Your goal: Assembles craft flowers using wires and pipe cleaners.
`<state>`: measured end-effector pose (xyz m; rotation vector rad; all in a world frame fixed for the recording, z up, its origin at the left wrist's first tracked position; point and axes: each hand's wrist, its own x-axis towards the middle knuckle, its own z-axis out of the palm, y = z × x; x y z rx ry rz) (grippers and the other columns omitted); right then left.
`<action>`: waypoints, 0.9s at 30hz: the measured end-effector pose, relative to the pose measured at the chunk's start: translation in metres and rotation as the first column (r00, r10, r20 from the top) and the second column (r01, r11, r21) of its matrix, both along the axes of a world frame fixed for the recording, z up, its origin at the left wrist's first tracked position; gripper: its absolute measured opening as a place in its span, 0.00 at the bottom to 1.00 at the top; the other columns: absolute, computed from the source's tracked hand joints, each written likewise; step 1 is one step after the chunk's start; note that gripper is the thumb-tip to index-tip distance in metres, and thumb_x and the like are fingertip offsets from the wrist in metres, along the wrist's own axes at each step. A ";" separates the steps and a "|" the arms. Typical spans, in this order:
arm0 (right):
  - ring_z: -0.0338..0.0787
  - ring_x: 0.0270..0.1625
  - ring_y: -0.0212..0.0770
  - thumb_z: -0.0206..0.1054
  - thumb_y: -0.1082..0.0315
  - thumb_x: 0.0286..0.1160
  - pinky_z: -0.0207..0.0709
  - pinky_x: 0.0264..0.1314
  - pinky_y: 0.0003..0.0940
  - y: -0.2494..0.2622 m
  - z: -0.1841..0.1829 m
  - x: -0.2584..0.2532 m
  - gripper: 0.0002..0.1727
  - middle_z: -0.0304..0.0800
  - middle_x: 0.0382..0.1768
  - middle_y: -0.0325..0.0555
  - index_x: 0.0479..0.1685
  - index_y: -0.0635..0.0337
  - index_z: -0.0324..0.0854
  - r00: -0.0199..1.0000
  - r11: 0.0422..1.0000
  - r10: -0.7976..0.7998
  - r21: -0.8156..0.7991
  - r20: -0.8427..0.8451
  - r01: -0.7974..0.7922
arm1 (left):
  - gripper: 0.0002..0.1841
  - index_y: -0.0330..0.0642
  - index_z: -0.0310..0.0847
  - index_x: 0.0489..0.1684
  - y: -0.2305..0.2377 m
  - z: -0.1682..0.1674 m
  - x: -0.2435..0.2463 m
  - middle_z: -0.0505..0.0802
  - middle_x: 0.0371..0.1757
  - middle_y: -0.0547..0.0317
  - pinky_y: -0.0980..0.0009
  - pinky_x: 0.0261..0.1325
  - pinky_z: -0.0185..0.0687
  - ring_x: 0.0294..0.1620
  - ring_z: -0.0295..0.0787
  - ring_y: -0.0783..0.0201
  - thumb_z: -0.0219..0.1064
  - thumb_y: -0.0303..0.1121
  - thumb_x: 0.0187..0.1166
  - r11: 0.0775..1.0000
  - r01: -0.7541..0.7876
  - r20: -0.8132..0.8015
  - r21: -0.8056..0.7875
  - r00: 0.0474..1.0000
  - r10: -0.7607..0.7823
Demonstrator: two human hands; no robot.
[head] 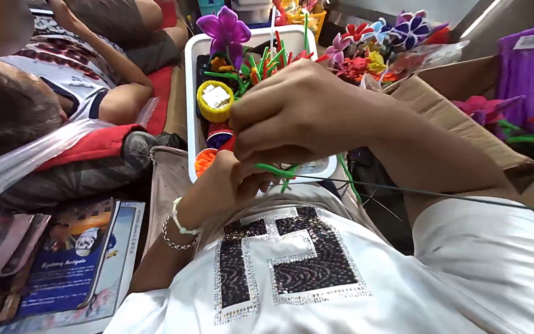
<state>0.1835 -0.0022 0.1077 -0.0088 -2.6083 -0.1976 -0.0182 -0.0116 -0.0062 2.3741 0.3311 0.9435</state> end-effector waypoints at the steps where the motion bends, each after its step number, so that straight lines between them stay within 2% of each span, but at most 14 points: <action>1: 0.87 0.38 0.41 0.65 0.68 0.79 0.75 0.34 0.38 0.004 0.000 -0.002 0.10 0.87 0.34 0.44 0.33 0.55 0.91 1.000 1.000 -0.030 0.010 -0.008 0.030 | 0.10 0.32 0.88 0.40 -0.003 0.003 0.000 0.92 0.30 0.64 0.87 0.33 0.82 0.27 0.83 0.84 0.60 0.25 0.83 1.000 0.000 0.012 0.001 1.000 0.000; 3: 0.89 0.39 0.42 0.67 0.66 0.78 0.78 0.36 0.40 0.015 0.001 -0.001 0.09 0.89 0.36 0.45 0.34 0.56 0.92 0.997 0.997 -0.076 -0.006 -0.019 0.076 | 0.10 0.31 0.90 0.39 -0.007 0.011 -0.001 0.92 0.30 0.63 0.87 0.32 0.81 0.27 0.83 0.83 0.61 0.22 0.79 0.996 -0.038 0.019 0.078 0.999 0.036; 7: 0.87 0.41 0.39 0.67 0.62 0.81 0.79 0.42 0.38 0.037 -0.003 0.017 0.11 0.88 0.38 0.46 0.37 0.58 0.91 0.981 0.980 -0.177 -0.105 -0.080 0.168 | 0.09 0.31 0.89 0.40 -0.013 0.020 -0.005 0.92 0.30 0.61 0.84 0.33 0.85 0.27 0.85 0.80 0.61 0.23 0.80 0.966 -0.166 0.075 0.200 0.985 0.154; 9: 0.83 0.38 0.35 0.65 0.61 0.83 0.76 0.40 0.33 0.043 -0.006 0.029 0.14 0.87 0.39 0.48 0.39 0.61 0.90 0.966 0.965 -0.224 -0.171 -0.129 0.201 | 0.09 0.29 0.90 0.43 -0.016 0.023 -0.007 0.93 0.33 0.60 0.82 0.35 0.87 0.29 0.87 0.79 0.62 0.22 0.80 0.947 -0.250 0.147 0.203 0.964 0.223; 12: 0.79 0.35 0.27 0.64 0.60 0.85 0.73 0.37 0.22 0.046 -0.015 0.042 0.15 0.85 0.37 0.44 0.41 0.62 0.90 0.947 0.927 -0.283 -0.294 -0.150 0.231 | 0.08 0.27 0.88 0.46 -0.017 0.023 -0.007 0.94 0.35 0.59 0.81 0.35 0.89 0.30 0.88 0.78 0.63 0.20 0.81 0.929 -0.331 0.292 0.168 0.916 0.274; 13: 0.79 0.34 0.27 0.63 0.60 0.85 0.73 0.36 0.23 0.045 -0.022 0.042 0.15 0.85 0.36 0.43 0.39 0.62 0.89 0.945 0.915 -0.294 -0.329 -0.142 0.235 | 0.08 0.27 0.88 0.47 -0.017 0.022 -0.006 0.94 0.36 0.58 0.80 0.36 0.89 0.31 0.89 0.77 0.63 0.20 0.81 0.921 -0.353 0.329 0.164 0.900 0.286; 17: 0.85 0.39 0.30 0.61 0.61 0.87 0.81 0.44 0.28 0.024 -0.051 0.036 0.15 0.88 0.38 0.41 0.43 0.60 0.90 0.954 0.875 -0.293 -0.420 -0.063 0.241 | 0.09 0.24 0.87 0.51 -0.016 0.021 -0.007 0.95 0.39 0.53 0.77 0.39 0.91 0.34 0.91 0.73 0.62 0.20 0.82 0.855 -0.488 0.428 0.177 0.820 0.379; 20: 0.82 0.33 0.28 0.62 0.63 0.85 0.78 0.35 0.25 -0.001 -0.056 0.036 0.12 0.86 0.35 0.39 0.41 0.58 0.89 0.960 0.878 -0.281 -0.407 -0.015 0.250 | 0.10 0.25 0.87 0.53 -0.014 0.024 -0.010 0.95 0.38 0.52 0.78 0.39 0.89 0.34 0.91 0.73 0.63 0.21 0.83 0.731 -0.643 0.424 0.227 0.742 0.520; 23: 0.81 0.31 0.26 0.61 0.63 0.85 0.76 0.31 0.24 -0.030 -0.043 0.045 0.12 0.87 0.36 0.36 0.43 0.55 0.90 0.928 0.885 -0.371 -0.315 -0.033 0.342 | 0.11 0.29 0.88 0.57 -0.015 0.029 -0.013 0.95 0.39 0.52 0.75 0.43 0.89 0.36 0.92 0.69 0.64 0.24 0.85 0.606 -0.733 0.305 0.309 0.679 0.667; 25: 0.82 0.30 0.30 0.59 0.62 0.86 0.74 0.29 0.27 -0.048 -0.028 0.054 0.13 0.85 0.33 0.36 0.46 0.55 0.90 0.881 0.871 -0.471 -0.177 -0.039 0.458 | 0.12 0.32 0.88 0.59 -0.016 0.031 -0.014 0.95 0.40 0.51 0.70 0.44 0.89 0.37 0.93 0.64 0.63 0.24 0.85 0.574 -0.727 0.208 0.376 0.670 0.713; 27: 0.80 0.26 0.38 0.59 0.62 0.86 0.67 0.24 0.34 -0.061 -0.017 0.060 0.14 0.82 0.30 0.41 0.46 0.57 0.90 0.836 0.838 -0.545 -0.039 -0.059 0.544 | 0.11 0.34 0.89 0.57 -0.018 0.031 -0.011 0.94 0.39 0.50 0.66 0.42 0.87 0.36 0.92 0.59 0.63 0.24 0.84 0.581 -0.685 0.138 0.440 0.691 0.710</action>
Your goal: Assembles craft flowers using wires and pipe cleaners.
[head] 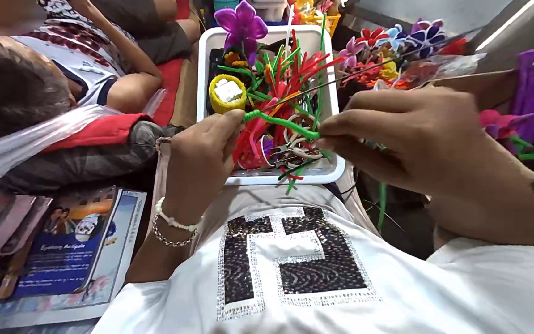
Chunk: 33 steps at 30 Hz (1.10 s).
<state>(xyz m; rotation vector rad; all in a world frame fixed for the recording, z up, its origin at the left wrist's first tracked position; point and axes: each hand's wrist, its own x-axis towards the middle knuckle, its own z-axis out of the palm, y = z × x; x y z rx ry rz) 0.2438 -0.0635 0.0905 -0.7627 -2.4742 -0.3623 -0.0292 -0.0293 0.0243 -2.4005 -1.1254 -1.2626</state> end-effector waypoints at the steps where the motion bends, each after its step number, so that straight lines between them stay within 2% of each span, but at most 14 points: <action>1: 0.79 0.25 0.41 0.59 0.62 0.87 0.64 0.22 0.37 -0.005 0.005 0.003 0.14 0.81 0.28 0.43 0.46 0.57 0.90 0.999 0.998 -0.035 0.048 0.027 0.034 | 0.12 0.34 0.89 0.58 -0.001 0.000 0.001 0.95 0.39 0.49 0.64 0.41 0.87 0.35 0.92 0.57 0.62 0.23 0.84 1.000 0.014 -0.044 -0.003 0.999 -0.014; 5: 0.82 0.27 0.52 0.57 0.63 0.88 0.66 0.20 0.46 -0.019 0.024 0.019 0.14 0.83 0.32 0.51 0.52 0.58 0.87 0.980 0.985 -0.142 0.121 0.142 0.125 | 0.23 0.45 0.83 0.77 -0.004 0.003 0.002 0.94 0.33 0.51 0.61 0.31 0.82 0.28 0.88 0.56 0.57 0.22 0.85 0.998 0.062 -0.148 -0.022 0.987 -0.065; 7: 0.86 0.33 0.56 0.57 0.62 0.89 0.72 0.26 0.50 -0.016 0.029 0.034 0.14 0.86 0.38 0.54 0.57 0.55 0.88 0.977 0.985 -0.158 0.091 0.142 0.146 | 0.25 0.51 0.80 0.80 -0.004 0.006 -0.001 0.92 0.31 0.52 0.60 0.28 0.78 0.26 0.86 0.56 0.55 0.22 0.85 0.993 0.108 -0.197 -0.042 0.974 -0.114; 9: 0.85 0.33 0.52 0.57 0.61 0.89 0.72 0.28 0.49 -0.001 0.035 0.045 0.14 0.86 0.38 0.51 0.58 0.51 0.88 0.984 0.995 -0.089 0.056 0.157 0.081 | 0.25 0.51 0.85 0.75 -0.005 0.006 -0.004 0.91 0.30 0.52 0.60 0.26 0.76 0.25 0.84 0.56 0.56 0.20 0.82 0.978 0.198 -0.233 -0.067 0.950 -0.208; 11: 0.83 0.31 0.44 0.57 0.61 0.87 0.71 0.28 0.44 0.016 0.044 0.046 0.14 0.84 0.34 0.44 0.54 0.49 0.88 0.983 0.999 0.028 0.023 0.181 -0.032 | 0.24 0.50 0.89 0.69 -0.005 0.005 -0.006 0.90 0.30 0.55 0.63 0.26 0.75 0.25 0.84 0.59 0.56 0.20 0.81 0.954 0.283 -0.260 -0.099 0.918 -0.299; 14: 0.86 0.39 0.39 0.56 0.57 0.88 0.77 0.39 0.43 0.041 0.052 0.040 0.15 0.88 0.40 0.40 0.48 0.47 0.91 0.974 0.994 0.111 -0.007 0.197 -0.112 | 0.20 0.47 0.91 0.63 -0.005 0.004 -0.007 0.91 0.31 0.61 0.69 0.30 0.78 0.27 0.84 0.66 0.57 0.22 0.80 0.900 0.408 -0.246 -0.152 0.866 -0.434; 16: 0.88 0.42 0.37 0.58 0.57 0.86 0.77 0.43 0.43 0.056 0.049 0.035 0.17 0.91 0.40 0.40 0.44 0.48 0.94 0.976 0.986 0.164 -0.027 0.141 -0.162 | 0.20 0.44 0.92 0.60 -0.005 0.005 -0.007 0.91 0.30 0.62 0.72 0.30 0.78 0.27 0.84 0.70 0.56 0.21 0.78 0.867 0.470 -0.220 -0.169 0.839 -0.498; 18: 0.88 0.42 0.33 0.62 0.58 0.84 0.79 0.45 0.35 0.070 0.040 0.030 0.15 0.93 0.39 0.41 0.41 0.51 0.95 0.973 0.973 0.224 -0.064 0.058 -0.220 | 0.18 0.43 0.92 0.58 -0.005 0.006 -0.008 0.91 0.31 0.63 0.76 0.33 0.80 0.28 0.84 0.72 0.57 0.21 0.78 0.831 0.518 -0.183 -0.202 0.814 -0.551; 20: 0.86 0.40 0.31 0.64 0.58 0.84 0.77 0.44 0.31 0.080 0.026 0.021 0.14 0.91 0.37 0.42 0.42 0.54 0.95 0.968 0.962 0.251 -0.107 -0.016 -0.251 | 0.17 0.41 0.92 0.56 -0.003 0.005 -0.007 0.92 0.32 0.64 0.79 0.34 0.82 0.29 0.85 0.75 0.58 0.21 0.79 0.787 0.572 -0.135 -0.230 0.782 -0.608; 24: 0.89 0.39 0.34 0.65 0.61 0.83 0.81 0.43 0.33 0.097 -0.006 -0.004 0.13 0.92 0.36 0.44 0.42 0.58 0.93 0.943 0.934 0.318 -0.138 -0.100 -0.329 | 0.15 0.38 0.91 0.52 -0.001 -0.001 -0.001 0.92 0.34 0.63 0.82 0.37 0.85 0.30 0.86 0.77 0.58 0.20 0.78 0.700 0.661 -0.007 -0.270 0.726 -0.688; 27: 0.84 0.33 0.33 0.66 0.63 0.83 0.77 0.38 0.31 0.103 -0.026 -0.022 0.12 0.88 0.31 0.44 0.40 0.60 0.92 0.919 0.907 0.353 -0.177 -0.174 -0.382 | 0.13 0.34 0.90 0.49 -0.001 -0.004 0.002 0.92 0.34 0.63 0.82 0.37 0.87 0.31 0.87 0.77 0.59 0.19 0.76 0.683 0.674 0.079 -0.281 0.725 -0.684; 29: 0.81 0.33 0.32 0.66 0.63 0.83 0.76 0.37 0.28 0.104 -0.033 -0.027 0.12 0.86 0.33 0.44 0.41 0.60 0.92 0.923 0.896 0.340 -0.238 -0.179 -0.376 | 0.13 0.33 0.89 0.51 -0.001 -0.004 0.002 0.92 0.33 0.63 0.81 0.34 0.88 0.29 0.87 0.78 0.58 0.19 0.79 0.694 0.660 0.143 -0.288 0.746 -0.650; 31: 0.88 0.44 0.32 0.66 0.66 0.83 0.83 0.49 0.28 0.102 -0.033 -0.026 0.11 0.89 0.43 0.45 0.47 0.62 0.90 0.921 0.867 0.342 -0.315 -0.187 -0.386 | 0.13 0.31 0.88 0.51 -0.004 -0.001 0.001 0.91 0.32 0.64 0.81 0.31 0.88 0.28 0.87 0.78 0.57 0.20 0.80 0.700 0.651 0.223 -0.292 0.759 -0.612; 33: 0.90 0.58 0.35 0.63 0.72 0.83 0.85 0.66 0.32 0.095 -0.034 -0.023 0.14 0.91 0.54 0.50 0.60 0.71 0.83 0.888 0.823 0.353 -0.353 -0.295 -0.445 | 0.13 0.30 0.86 0.55 -0.006 0.001 -0.002 0.92 0.34 0.63 0.81 0.30 0.88 0.28 0.87 0.76 0.57 0.20 0.82 0.692 0.653 0.313 -0.307 0.756 -0.575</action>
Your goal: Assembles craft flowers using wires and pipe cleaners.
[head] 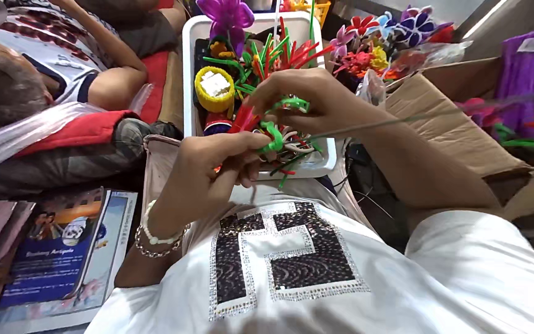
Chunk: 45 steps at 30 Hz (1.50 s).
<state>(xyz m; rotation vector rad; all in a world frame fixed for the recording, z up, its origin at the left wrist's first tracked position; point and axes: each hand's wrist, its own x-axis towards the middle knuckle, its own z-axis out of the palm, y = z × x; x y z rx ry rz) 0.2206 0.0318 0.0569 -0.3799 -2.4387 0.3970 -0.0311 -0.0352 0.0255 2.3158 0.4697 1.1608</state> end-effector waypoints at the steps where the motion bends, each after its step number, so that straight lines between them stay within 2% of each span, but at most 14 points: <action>1: 0.89 0.64 0.38 0.62 0.73 0.82 0.83 0.72 0.35 -0.005 -0.002 0.001 0.17 0.90 0.59 0.53 0.65 0.74 0.78 0.997 0.999 0.014 -0.037 -0.076 -0.017 | 0.13 0.30 0.85 0.57 -0.001 0.001 0.000 0.92 0.34 0.63 0.81 0.29 0.88 0.27 0.87 0.76 0.57 0.20 0.84 1.000 -0.017 0.024 -0.023 1.000 0.017; 4: 0.86 0.70 0.42 0.61 0.70 0.84 0.80 0.77 0.43 -0.020 -0.012 0.001 0.17 0.88 0.63 0.54 0.65 0.73 0.73 0.947 0.990 0.075 -0.087 -0.312 -0.107 | 0.12 0.30 0.83 0.59 -0.001 0.000 0.002 0.92 0.32 0.63 0.81 0.27 0.87 0.25 0.87 0.75 0.56 0.22 0.87 0.994 -0.055 0.080 -0.090 0.995 0.063; 7: 0.87 0.70 0.46 0.64 0.67 0.84 0.78 0.80 0.51 -0.032 -0.018 -0.005 0.16 0.90 0.60 0.53 0.60 0.70 0.78 0.901 0.991 0.092 -0.049 -0.425 -0.125 | 0.11 0.29 0.82 0.60 -0.001 -0.002 0.005 0.91 0.31 0.63 0.80 0.26 0.86 0.24 0.87 0.74 0.56 0.23 0.88 0.987 -0.043 0.122 -0.157 0.991 0.062; 9: 0.89 0.67 0.45 0.68 0.66 0.82 0.81 0.76 0.48 -0.036 -0.019 -0.011 0.14 0.92 0.56 0.51 0.54 0.70 0.83 0.884 0.995 0.062 -0.037 -0.464 -0.089 | 0.10 0.31 0.82 0.57 -0.002 -0.003 0.007 0.91 0.30 0.64 0.81 0.26 0.86 0.24 0.87 0.74 0.57 0.24 0.89 0.983 -0.033 0.132 -0.179 0.990 0.057; 12: 0.91 0.60 0.38 0.72 0.72 0.77 0.87 0.65 0.36 -0.038 -0.018 -0.018 0.08 0.92 0.52 0.48 0.46 0.69 0.87 0.864 0.997 0.001 -0.072 -0.503 -0.043 | 0.09 0.32 0.82 0.53 -0.005 -0.002 0.008 0.91 0.31 0.66 0.81 0.26 0.87 0.25 0.87 0.75 0.56 0.24 0.89 0.981 -0.035 0.142 -0.191 0.988 0.063; 25: 0.90 0.52 0.34 0.73 0.76 0.72 0.87 0.52 0.27 -0.039 -0.021 -0.020 0.05 0.91 0.47 0.49 0.40 0.69 0.90 0.889 0.997 0.005 -0.065 -0.459 -0.039 | 0.08 0.29 0.87 0.48 -0.009 -0.004 0.009 0.92 0.30 0.65 0.85 0.25 0.83 0.23 0.85 0.79 0.62 0.22 0.84 0.980 -0.182 0.122 -0.076 0.974 0.190; 32: 0.90 0.54 0.34 0.72 0.75 0.73 0.87 0.56 0.29 -0.040 -0.023 -0.020 0.05 0.90 0.47 0.48 0.41 0.69 0.89 0.903 0.998 -0.011 -0.066 -0.430 -0.020 | 0.08 0.29 0.87 0.48 -0.008 -0.004 0.010 0.92 0.29 0.65 0.85 0.25 0.83 0.23 0.84 0.80 0.63 0.22 0.83 0.980 -0.194 0.105 -0.037 0.975 0.197; 35: 0.90 0.59 0.38 0.69 0.70 0.79 0.86 0.62 0.35 -0.040 -0.020 -0.018 0.10 0.91 0.49 0.49 0.48 0.70 0.83 0.937 0.999 -0.014 -0.040 -0.349 0.000 | 0.08 0.30 0.86 0.48 -0.008 -0.002 0.009 0.91 0.30 0.65 0.84 0.26 0.84 0.24 0.85 0.79 0.61 0.23 0.85 0.979 -0.203 0.099 -0.029 0.974 0.205; 37: 0.90 0.61 0.37 0.69 0.68 0.80 0.84 0.68 0.36 -0.042 -0.020 -0.018 0.14 0.92 0.50 0.48 0.53 0.71 0.80 0.957 0.999 -0.040 -0.022 -0.286 0.035 | 0.08 0.31 0.85 0.48 -0.009 0.000 0.008 0.91 0.31 0.66 0.83 0.31 0.88 0.28 0.88 0.78 0.59 0.25 0.87 0.975 -0.220 0.091 -0.009 0.971 0.220; 40: 0.90 0.55 0.32 0.68 0.71 0.80 0.85 0.62 0.30 -0.044 -0.022 -0.019 0.10 0.91 0.46 0.48 0.48 0.71 0.85 0.956 0.997 -0.082 -0.014 -0.283 0.081 | 0.10 0.31 0.85 0.48 -0.009 0.002 0.006 0.92 0.34 0.65 0.82 0.43 0.89 0.34 0.90 0.79 0.58 0.26 0.87 0.962 -0.267 0.080 0.050 0.962 0.263; 45: 0.89 0.46 0.31 0.68 0.75 0.78 0.86 0.52 0.26 -0.046 -0.015 -0.014 0.07 0.90 0.43 0.49 0.45 0.71 0.88 0.943 0.988 -0.136 0.022 -0.304 0.150 | 0.09 0.29 0.85 0.48 -0.005 -0.002 0.007 0.93 0.36 0.64 0.80 0.43 0.90 0.35 0.91 0.78 0.58 0.23 0.86 0.976 -0.216 0.147 0.018 0.966 0.211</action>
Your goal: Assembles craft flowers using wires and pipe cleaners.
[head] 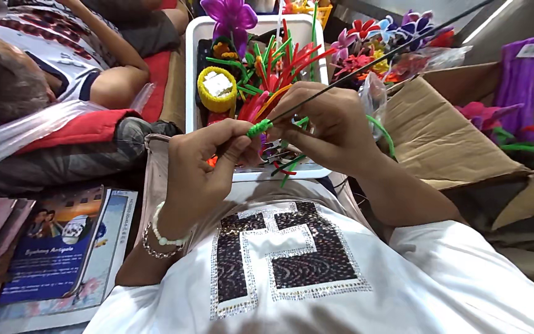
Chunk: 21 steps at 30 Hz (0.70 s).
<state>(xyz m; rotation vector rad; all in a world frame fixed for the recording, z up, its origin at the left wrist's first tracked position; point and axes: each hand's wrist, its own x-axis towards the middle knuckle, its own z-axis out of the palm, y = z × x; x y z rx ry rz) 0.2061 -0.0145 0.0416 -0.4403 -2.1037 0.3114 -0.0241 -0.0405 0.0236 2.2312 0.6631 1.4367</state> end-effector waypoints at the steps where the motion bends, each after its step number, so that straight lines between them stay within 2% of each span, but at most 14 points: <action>1: 0.89 0.45 0.31 0.68 0.75 0.77 0.86 0.51 0.26 -0.001 0.001 0.000 0.07 0.90 0.42 0.50 0.45 0.71 0.88 1.000 0.999 -0.028 0.025 0.009 0.027 | 0.09 0.29 0.85 0.48 0.001 -0.001 0.001 0.93 0.37 0.64 0.80 0.43 0.90 0.35 0.91 0.78 0.58 0.22 0.86 1.000 0.015 0.012 -0.009 1.000 -0.015; 6: 0.90 0.46 0.32 0.68 0.75 0.77 0.84 0.51 0.25 -0.005 -0.001 -0.002 0.06 0.91 0.41 0.49 0.43 0.68 0.90 0.995 0.995 -0.081 0.071 0.060 0.077 | 0.08 0.31 0.84 0.50 0.003 -0.006 0.004 0.94 0.37 0.66 0.78 0.43 0.92 0.36 0.92 0.76 0.58 0.22 0.86 0.992 0.094 0.084 -0.079 0.993 -0.087; 9: 0.87 0.42 0.30 0.67 0.74 0.78 0.82 0.44 0.22 -0.014 0.000 -0.001 0.07 0.89 0.39 0.46 0.43 0.65 0.91 0.978 0.982 -0.167 0.114 0.121 0.154 | 0.08 0.32 0.84 0.51 0.002 -0.004 0.004 0.93 0.37 0.68 0.80 0.42 0.91 0.35 0.91 0.77 0.59 0.23 0.87 0.993 0.053 0.090 -0.107 0.995 -0.043; 14: 0.85 0.41 0.33 0.60 0.73 0.83 0.79 0.41 0.24 -0.038 0.020 0.012 0.11 0.87 0.40 0.47 0.47 0.63 0.90 0.901 0.928 -0.343 0.249 0.268 0.279 | 0.09 0.30 0.86 0.50 0.003 -0.003 0.005 0.94 0.36 0.60 0.79 0.41 0.90 0.35 0.91 0.75 0.61 0.26 0.87 0.969 -0.228 -0.041 0.097 0.972 0.233; 16: 0.83 0.36 0.34 0.59 0.72 0.84 0.75 0.32 0.24 -0.052 0.026 0.017 0.11 0.84 0.40 0.46 0.49 0.62 0.89 0.844 0.898 -0.413 0.306 0.343 0.315 | 0.10 0.31 0.88 0.52 0.001 -0.005 0.006 0.94 0.37 0.58 0.77 0.43 0.89 0.36 0.92 0.73 0.62 0.27 0.86 0.935 -0.307 -0.112 0.180 0.938 0.329; 19: 0.80 0.26 0.40 0.59 0.72 0.83 0.67 0.18 0.31 -0.068 0.035 0.022 0.13 0.81 0.38 0.48 0.53 0.61 0.89 0.725 0.863 -0.497 0.365 0.478 0.351 | 0.12 0.36 0.90 0.55 -0.003 -0.006 0.006 0.96 0.37 0.57 0.72 0.40 0.88 0.35 0.92 0.69 0.62 0.27 0.83 0.906 -0.338 -0.245 0.255 0.883 0.399; 21: 0.77 0.21 0.43 0.58 0.70 0.84 0.61 0.15 0.35 -0.072 0.042 0.026 0.14 0.80 0.35 0.48 0.54 0.62 0.89 0.657 0.839 -0.536 0.424 0.531 0.342 | 0.13 0.39 0.90 0.57 -0.004 -0.006 0.005 0.95 0.36 0.57 0.67 0.35 0.87 0.32 0.92 0.65 0.61 0.26 0.82 0.895 -0.336 -0.335 0.295 0.841 0.426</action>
